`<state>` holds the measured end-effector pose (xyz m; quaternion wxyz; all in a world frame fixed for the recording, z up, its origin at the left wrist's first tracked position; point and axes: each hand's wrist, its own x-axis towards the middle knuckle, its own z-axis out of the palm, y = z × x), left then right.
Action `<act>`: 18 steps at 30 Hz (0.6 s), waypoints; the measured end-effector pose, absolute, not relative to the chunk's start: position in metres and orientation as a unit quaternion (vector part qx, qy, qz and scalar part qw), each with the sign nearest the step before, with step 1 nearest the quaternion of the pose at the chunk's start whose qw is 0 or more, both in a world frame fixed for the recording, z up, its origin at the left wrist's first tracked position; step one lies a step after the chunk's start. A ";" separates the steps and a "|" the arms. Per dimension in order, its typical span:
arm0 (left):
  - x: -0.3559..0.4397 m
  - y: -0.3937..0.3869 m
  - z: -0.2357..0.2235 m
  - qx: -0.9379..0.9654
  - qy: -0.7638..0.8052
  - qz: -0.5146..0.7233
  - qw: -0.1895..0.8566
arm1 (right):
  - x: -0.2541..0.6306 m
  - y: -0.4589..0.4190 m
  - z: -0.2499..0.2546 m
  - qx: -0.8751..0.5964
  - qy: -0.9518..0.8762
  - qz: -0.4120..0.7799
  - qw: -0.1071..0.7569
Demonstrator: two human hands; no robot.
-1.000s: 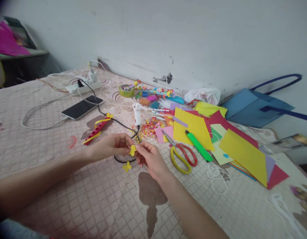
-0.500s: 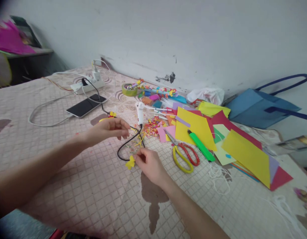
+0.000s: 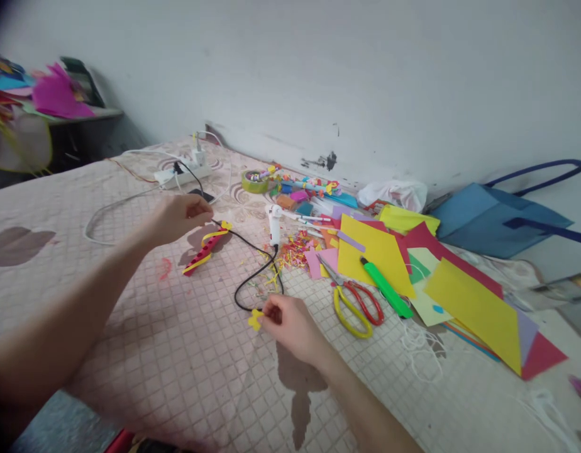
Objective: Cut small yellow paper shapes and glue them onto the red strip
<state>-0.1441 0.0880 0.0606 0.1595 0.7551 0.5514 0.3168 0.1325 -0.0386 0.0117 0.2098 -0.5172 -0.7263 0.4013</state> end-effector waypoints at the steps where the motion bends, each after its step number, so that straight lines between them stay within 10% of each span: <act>1: -0.150 0.091 0.060 0.758 0.564 0.293 0.145 | 0.138 -0.038 0.014 -0.504 -0.717 0.437 0.203; 18: -0.150 0.103 0.036 0.730 0.623 0.168 0.225 | 0.168 -0.052 0.011 -0.483 -0.673 0.542 0.141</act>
